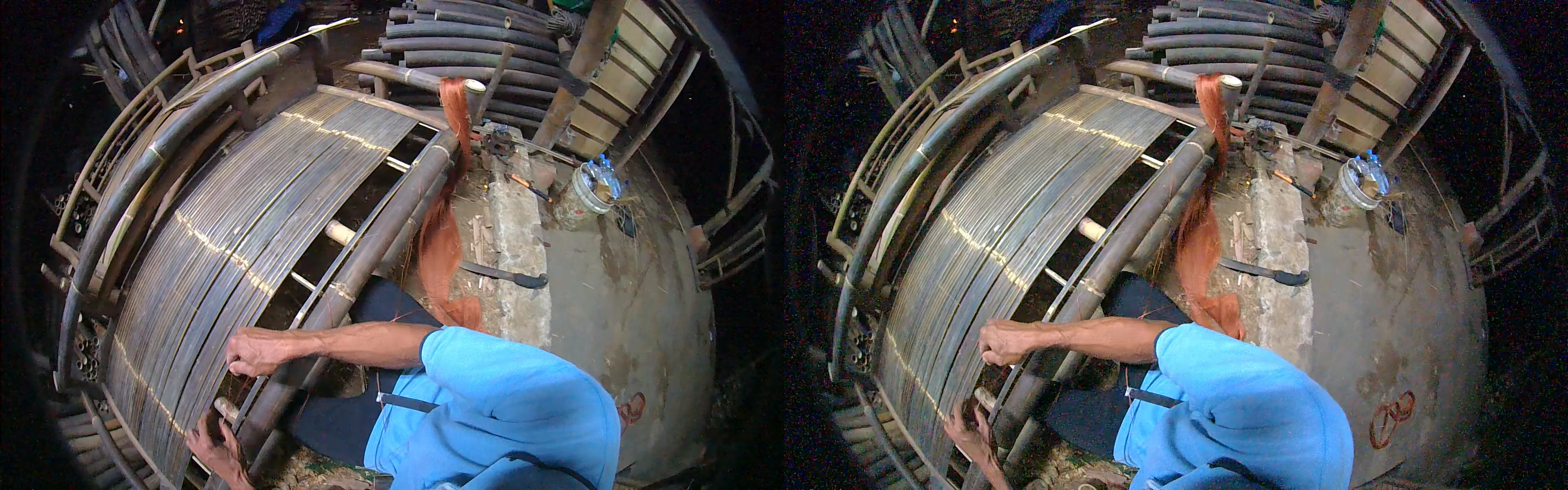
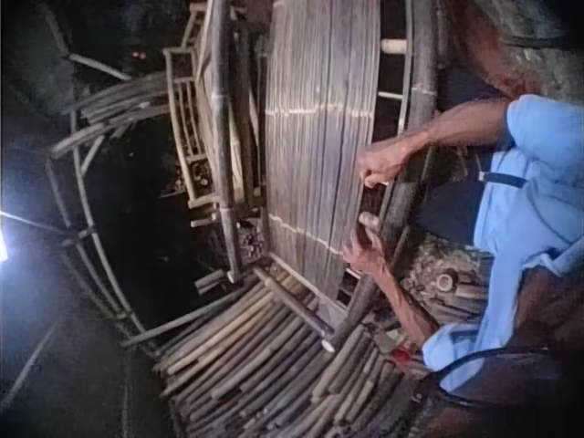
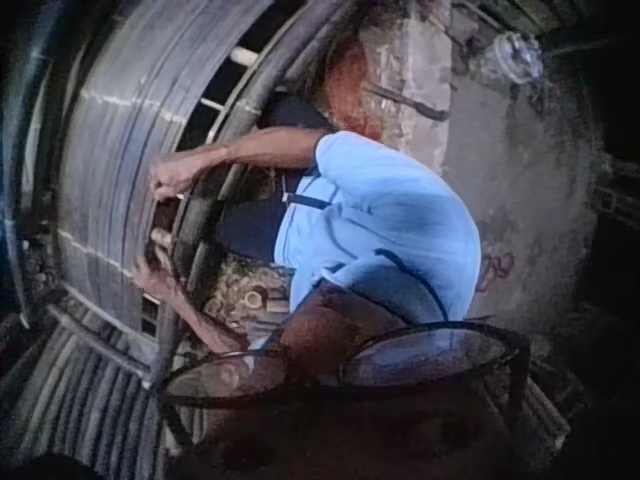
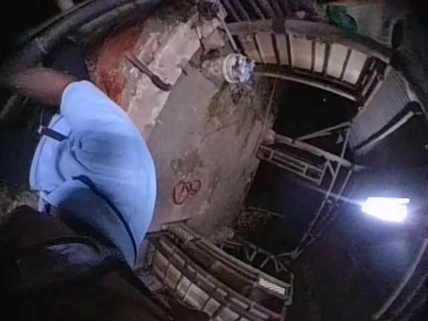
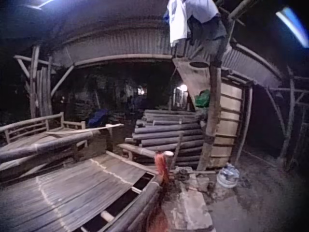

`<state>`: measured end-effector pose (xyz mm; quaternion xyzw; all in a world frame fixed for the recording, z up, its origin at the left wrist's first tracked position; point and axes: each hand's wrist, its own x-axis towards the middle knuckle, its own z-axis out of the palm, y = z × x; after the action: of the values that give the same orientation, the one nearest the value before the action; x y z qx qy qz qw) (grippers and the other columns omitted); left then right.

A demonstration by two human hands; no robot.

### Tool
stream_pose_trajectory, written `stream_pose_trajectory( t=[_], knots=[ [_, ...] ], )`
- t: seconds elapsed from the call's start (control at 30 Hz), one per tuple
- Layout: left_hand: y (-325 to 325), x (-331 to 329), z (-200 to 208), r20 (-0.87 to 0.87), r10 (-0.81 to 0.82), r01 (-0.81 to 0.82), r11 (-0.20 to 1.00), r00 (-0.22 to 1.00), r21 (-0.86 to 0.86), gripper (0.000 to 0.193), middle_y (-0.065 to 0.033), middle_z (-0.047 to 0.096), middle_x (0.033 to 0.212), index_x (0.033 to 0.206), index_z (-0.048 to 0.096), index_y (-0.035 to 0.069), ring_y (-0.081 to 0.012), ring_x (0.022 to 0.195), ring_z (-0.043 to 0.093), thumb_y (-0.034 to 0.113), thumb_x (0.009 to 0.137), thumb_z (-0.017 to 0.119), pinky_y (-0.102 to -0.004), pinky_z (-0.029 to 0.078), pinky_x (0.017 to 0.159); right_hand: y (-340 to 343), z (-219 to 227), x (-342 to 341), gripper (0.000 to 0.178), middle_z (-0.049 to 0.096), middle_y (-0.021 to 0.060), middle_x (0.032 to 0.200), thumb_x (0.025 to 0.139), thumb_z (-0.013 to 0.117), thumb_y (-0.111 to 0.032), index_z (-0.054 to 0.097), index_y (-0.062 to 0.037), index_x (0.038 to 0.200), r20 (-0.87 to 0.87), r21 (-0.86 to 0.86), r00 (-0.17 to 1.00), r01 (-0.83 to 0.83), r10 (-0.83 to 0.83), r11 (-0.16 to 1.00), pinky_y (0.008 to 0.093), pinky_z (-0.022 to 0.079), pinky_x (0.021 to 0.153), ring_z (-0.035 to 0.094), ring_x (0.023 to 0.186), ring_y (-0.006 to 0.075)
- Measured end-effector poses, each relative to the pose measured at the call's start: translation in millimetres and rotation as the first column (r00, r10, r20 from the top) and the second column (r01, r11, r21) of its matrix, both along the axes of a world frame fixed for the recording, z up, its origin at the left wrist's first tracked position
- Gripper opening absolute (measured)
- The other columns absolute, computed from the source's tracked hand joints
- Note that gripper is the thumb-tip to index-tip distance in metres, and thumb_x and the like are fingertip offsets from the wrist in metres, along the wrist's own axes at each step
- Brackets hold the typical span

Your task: The person constructs a piece of bamboo furniture by hand. They use a long cord to lash bamboo poles together, threading the cord through gaps and pulling it tight to secure the structure.

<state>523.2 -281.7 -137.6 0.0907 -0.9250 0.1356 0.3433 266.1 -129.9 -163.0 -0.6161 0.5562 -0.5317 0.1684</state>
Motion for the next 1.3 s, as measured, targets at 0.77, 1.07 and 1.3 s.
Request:
stream_pose_trajectory(
  t=[0.77,1.07,1.3],
  knots=[
    [70,-101,11,-0.451,0.311,0.287,0.452,0.836,0.844,0.043,-0.0108,0.061,0.101,0.127,0.045,0.001,-0.0156,0.081,0.059,0.02,0.095,0.067,-0.0268,0.05,0.07,1,68,-22,0.025,0.072,0.0042,0.088,0.097,0.064,-0.028,0.072,-0.0054,0.09,0.176,-0.407,0.984,0.076,-0.003,0.91,0.0349,0.053,0.077,0.067,0.087,0.0169],
    [109,-53,-1,-0.42,0.231,0.193,0.633,0.877,0.75,0.034,-0.0068,0.062,0.107,0.106,0.062,0.004,-0.0172,0.1,0.059,0.018,0.083,0.082,-0.0315,0.049,0.086,26,188,23,0.029,0.026,-0.0074,0.06,0.107,0.052,-0.027,0.062,0.0005,0.107,0.795,-0.241,0.438,-0.407,0.42,0.881,0.0239,0.028,0.046,0.027,0.05,0.0059],
    [110,-48,63,-0.364,-0.266,0.445,0.384,0.892,0.809,0.017,-0.0101,0.072,0.086,0.07,0.069,0.001,-0.0227,0.1,0.068,0.004,0.085,0.076,-0.0384,0.05,0.094,30,233,32,0.02,0.03,-0.0056,0.064,0.104,0.043,-0.014,0.058,-0.0017,0.1,0.747,-0.545,0.076,-0.498,0.66,0.675,0.0252,0.033,0.052,0.031,0.055,0.0075]
  ],
)
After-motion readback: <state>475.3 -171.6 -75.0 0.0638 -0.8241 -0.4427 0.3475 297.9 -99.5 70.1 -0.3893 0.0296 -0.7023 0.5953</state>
